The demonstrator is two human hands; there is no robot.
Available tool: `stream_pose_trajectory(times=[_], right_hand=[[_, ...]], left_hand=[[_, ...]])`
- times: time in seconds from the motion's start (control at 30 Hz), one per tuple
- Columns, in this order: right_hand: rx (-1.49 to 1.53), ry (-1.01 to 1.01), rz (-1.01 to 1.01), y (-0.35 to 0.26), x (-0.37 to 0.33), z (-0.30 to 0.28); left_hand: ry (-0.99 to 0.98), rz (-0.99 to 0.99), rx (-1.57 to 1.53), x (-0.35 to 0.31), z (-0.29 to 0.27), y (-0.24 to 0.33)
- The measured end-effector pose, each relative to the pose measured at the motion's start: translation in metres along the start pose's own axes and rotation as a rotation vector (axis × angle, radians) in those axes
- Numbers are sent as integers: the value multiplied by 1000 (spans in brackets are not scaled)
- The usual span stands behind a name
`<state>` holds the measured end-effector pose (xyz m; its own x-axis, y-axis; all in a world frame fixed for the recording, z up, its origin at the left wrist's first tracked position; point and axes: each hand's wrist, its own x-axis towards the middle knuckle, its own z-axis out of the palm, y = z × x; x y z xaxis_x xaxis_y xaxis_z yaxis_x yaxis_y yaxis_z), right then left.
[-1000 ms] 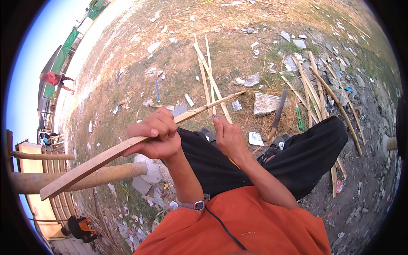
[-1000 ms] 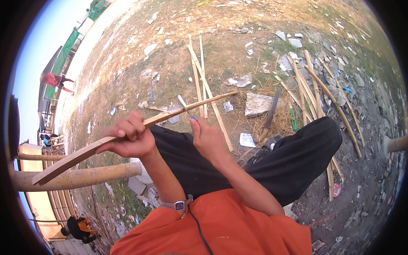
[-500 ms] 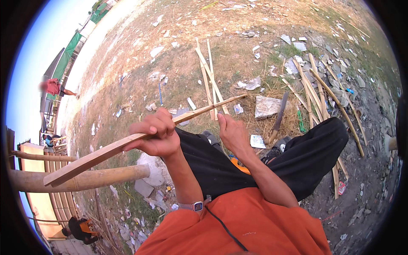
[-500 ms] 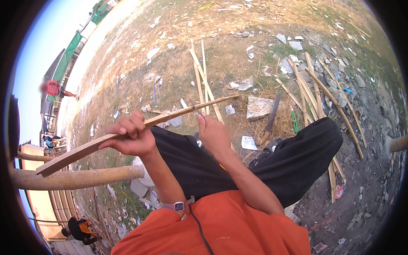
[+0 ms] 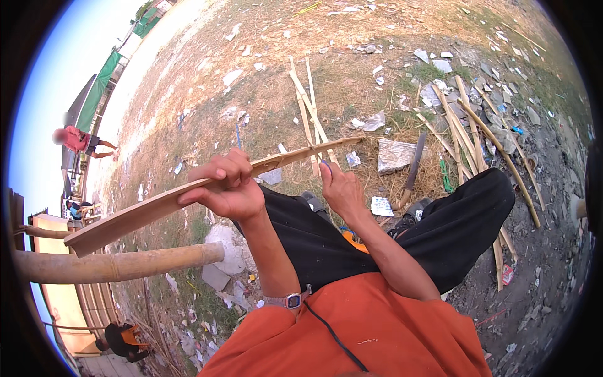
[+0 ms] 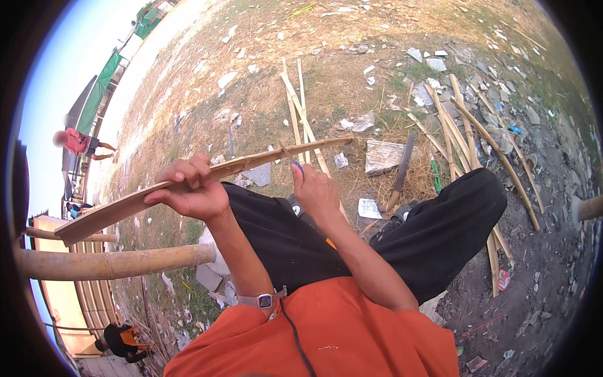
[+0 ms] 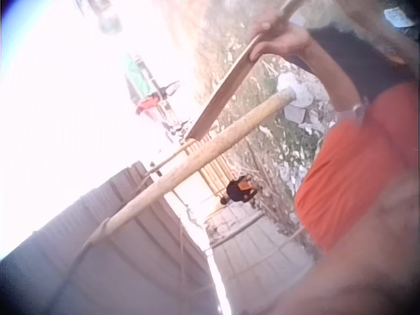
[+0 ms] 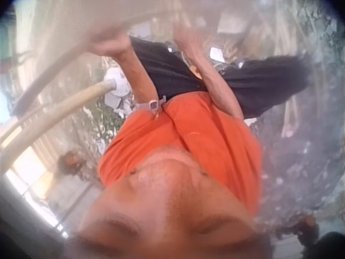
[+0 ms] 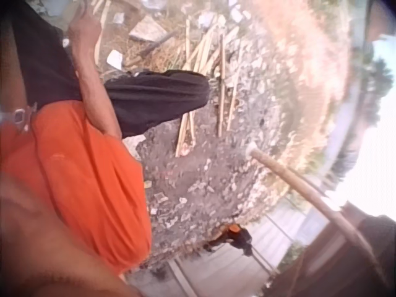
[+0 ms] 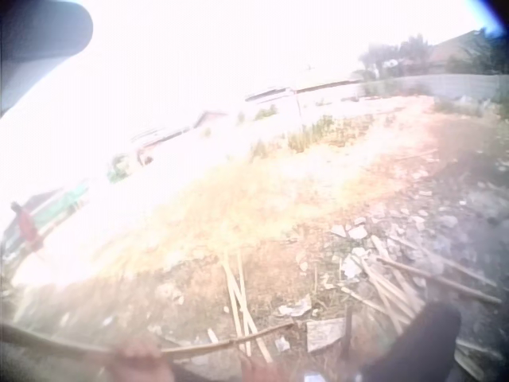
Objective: The person sits on the ground and uses a knife to sharpen the end of a long bamboo stick. They hold the stick with their left hand and carefully shave the wood with the knife in their right hand, rotating the stick to work on different sides.
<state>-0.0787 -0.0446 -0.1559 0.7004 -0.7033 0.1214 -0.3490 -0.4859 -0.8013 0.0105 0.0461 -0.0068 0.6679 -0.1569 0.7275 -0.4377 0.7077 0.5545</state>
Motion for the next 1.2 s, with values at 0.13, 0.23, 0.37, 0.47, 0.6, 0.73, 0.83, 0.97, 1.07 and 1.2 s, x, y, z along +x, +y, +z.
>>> stream_pose_trajectory(times=[0.13,0.23,0.37,0.47,0.6,0.73,0.83,0.97,1.07,1.2], right_hand=[[-17,-20,7,-21,2,-6],[51,-32,32,-31,2,-12],[109,-6,31,-32,2,-17],[81,19,31,-9,6,-15],[-18,18,59,-11,9,-21],[23,12,60,-20,3,-29],[-17,72,37,0,19,-12],[-268,15,129,32,26,16],[-397,-210,389,118,32,-2],[-254,-296,574,168,-17,-2]], left_hand=[[65,-17,84,11,-15,0],[12,17,69,12,-7,-2],[-108,35,56,4,8,-4],[-173,40,10,1,19,-6],[-88,9,3,8,17,-11],[-75,-42,10,2,34,-6],[68,-48,146,7,30,-6],[86,-92,86,20,23,-9],[16,-101,94,21,21,1],[27,-51,64,6,26,-3]])
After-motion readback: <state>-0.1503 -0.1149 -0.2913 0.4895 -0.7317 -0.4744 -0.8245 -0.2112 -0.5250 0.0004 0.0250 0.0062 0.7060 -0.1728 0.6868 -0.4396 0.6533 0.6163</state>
